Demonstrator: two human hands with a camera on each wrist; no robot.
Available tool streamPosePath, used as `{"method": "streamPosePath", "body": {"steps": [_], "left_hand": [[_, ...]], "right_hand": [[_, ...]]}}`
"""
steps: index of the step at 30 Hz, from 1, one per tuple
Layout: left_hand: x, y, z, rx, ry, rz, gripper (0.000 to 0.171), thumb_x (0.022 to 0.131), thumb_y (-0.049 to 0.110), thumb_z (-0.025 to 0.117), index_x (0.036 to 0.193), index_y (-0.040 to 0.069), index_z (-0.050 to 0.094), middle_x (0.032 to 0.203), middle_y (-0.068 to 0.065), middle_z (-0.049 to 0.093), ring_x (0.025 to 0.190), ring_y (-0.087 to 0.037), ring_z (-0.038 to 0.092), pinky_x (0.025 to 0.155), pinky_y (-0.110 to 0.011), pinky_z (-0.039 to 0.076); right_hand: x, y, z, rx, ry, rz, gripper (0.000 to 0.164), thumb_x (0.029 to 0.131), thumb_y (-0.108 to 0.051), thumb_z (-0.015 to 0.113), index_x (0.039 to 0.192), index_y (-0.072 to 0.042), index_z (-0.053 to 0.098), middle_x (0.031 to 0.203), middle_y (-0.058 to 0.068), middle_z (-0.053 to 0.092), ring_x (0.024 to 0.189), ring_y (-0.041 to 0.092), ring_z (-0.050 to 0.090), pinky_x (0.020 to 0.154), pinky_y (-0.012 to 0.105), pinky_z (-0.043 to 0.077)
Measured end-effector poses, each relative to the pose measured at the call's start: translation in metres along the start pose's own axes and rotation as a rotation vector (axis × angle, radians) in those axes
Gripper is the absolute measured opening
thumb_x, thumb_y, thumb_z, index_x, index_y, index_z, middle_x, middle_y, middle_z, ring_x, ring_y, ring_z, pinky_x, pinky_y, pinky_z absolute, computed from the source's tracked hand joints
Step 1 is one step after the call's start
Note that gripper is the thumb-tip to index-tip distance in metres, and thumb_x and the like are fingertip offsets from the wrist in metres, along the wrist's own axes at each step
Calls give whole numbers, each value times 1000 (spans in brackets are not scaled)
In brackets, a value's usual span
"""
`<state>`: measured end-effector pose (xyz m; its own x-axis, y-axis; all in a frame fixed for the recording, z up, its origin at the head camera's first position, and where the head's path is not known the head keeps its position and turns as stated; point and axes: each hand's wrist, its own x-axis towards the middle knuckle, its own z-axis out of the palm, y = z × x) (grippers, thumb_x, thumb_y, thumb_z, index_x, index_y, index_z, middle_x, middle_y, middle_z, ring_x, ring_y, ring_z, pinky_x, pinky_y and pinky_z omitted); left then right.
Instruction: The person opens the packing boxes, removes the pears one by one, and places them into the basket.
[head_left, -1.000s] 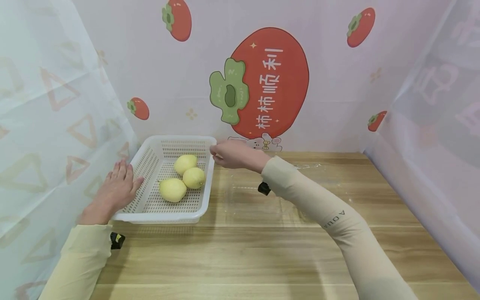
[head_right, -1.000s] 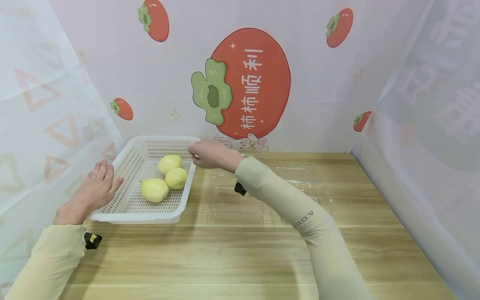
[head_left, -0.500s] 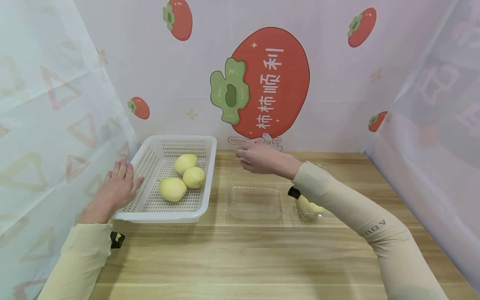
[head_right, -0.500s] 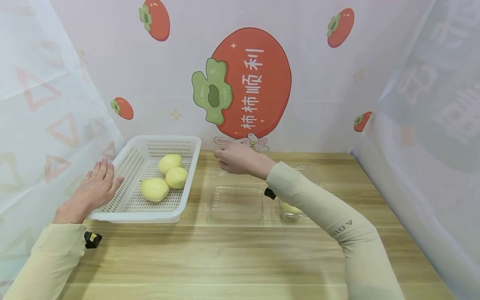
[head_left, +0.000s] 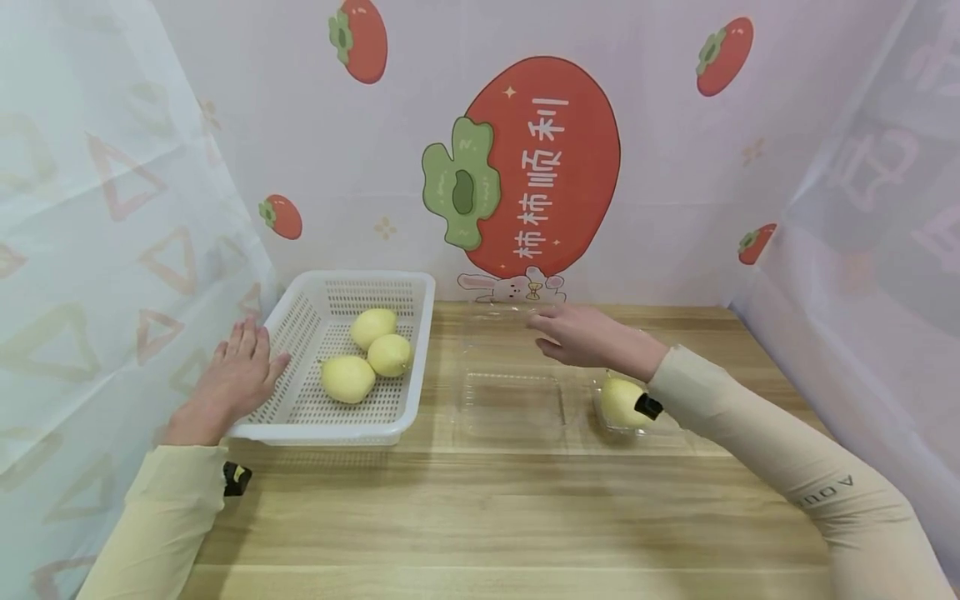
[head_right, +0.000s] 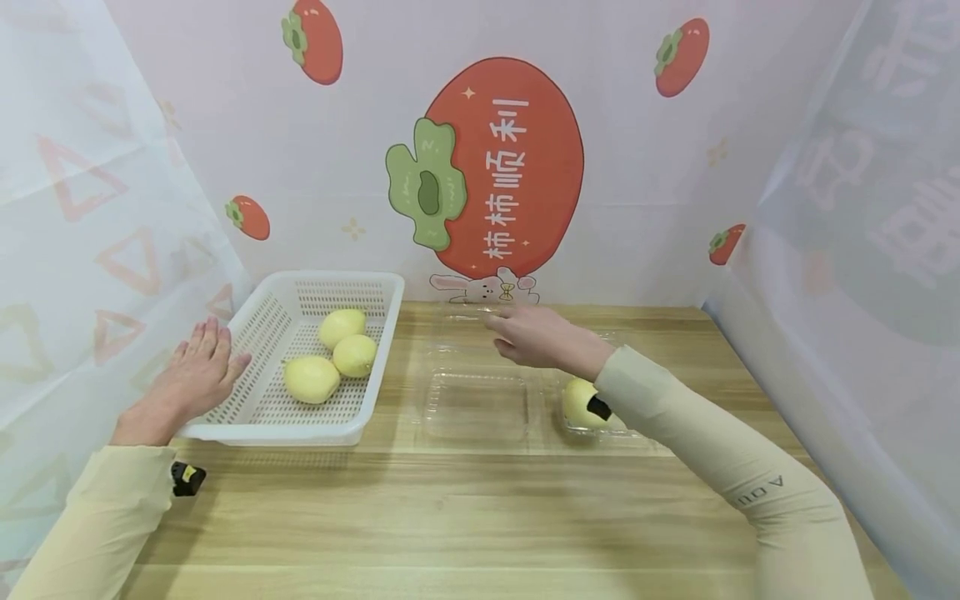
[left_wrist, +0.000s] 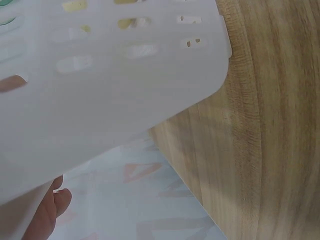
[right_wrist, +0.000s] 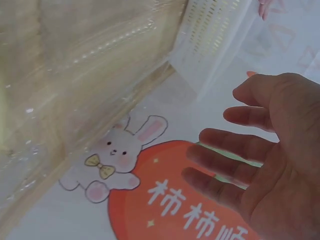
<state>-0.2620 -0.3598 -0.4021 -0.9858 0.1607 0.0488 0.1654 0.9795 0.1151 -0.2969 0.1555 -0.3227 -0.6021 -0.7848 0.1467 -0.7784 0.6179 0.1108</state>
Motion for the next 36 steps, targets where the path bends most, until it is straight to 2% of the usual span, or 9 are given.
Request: {"method": "streamPosePath", "body": {"steps": [4,9,12,18,21,24,29,36], "left_hand": [[0,0,-1,-1,-4,-3,79,107,45,17,147,-22,6,154,-40,-13,145,-56,-7,114,-71,7],[0,1,0,-2,-7,-4,79,107,45,18,147,-22,6,155,-40,-12,145,-56,-7,114,-71,6],[1,0,0,4,10,3,78,107,44,19,146,-22,7,155,-41,-10,145,-57,-5,114,-71,7],[1,0,0,1,19,3,78,107,44,20,147,-22,7,155,-40,-11,145,-56,-6,114,-71,7],[1,0,0,2,9,-1,78,107,45,20,147,-21,7,155,-39,-12,145,-56,-7,114,-71,6],[2,0,-1,2,7,-1,78,107,45,19,147,-21,8,155,-39,-13,145,-56,-7,114,-71,7],[2,1,0,-10,5,-4,78,107,45,18,147,-21,7,155,-38,-15,145,-55,-9,115,-70,5],[2,1,0,-16,2,-11,79,106,46,18,148,-20,6,155,-37,-16,145,-54,-10,115,-70,3]], "right_hand": [[-17,6,4,4,-23,21,33,93,-17,64,124,-6,63,109,10,69,91,27,66,79,46,56],[-39,14,13,28,-86,91,34,94,-21,63,126,-8,62,115,11,68,103,29,65,85,48,56],[-51,19,18,37,-97,121,36,94,-22,63,127,-7,62,118,12,66,109,31,64,88,49,55],[-68,28,25,35,-73,130,36,93,-21,63,125,-5,61,116,14,67,105,33,66,89,51,54],[-77,30,30,11,-75,139,36,92,-23,64,124,-6,62,112,12,68,99,31,66,86,51,54],[-87,31,36,5,-88,157,36,92,-25,65,123,-7,63,112,12,68,99,31,65,86,51,53],[-97,33,45,52,-128,204,38,94,-27,64,125,-7,64,117,15,68,108,36,64,93,54,51],[-107,37,54,143,-171,250,43,93,-33,63,129,-9,63,122,15,66,110,34,63,93,52,52]]}}
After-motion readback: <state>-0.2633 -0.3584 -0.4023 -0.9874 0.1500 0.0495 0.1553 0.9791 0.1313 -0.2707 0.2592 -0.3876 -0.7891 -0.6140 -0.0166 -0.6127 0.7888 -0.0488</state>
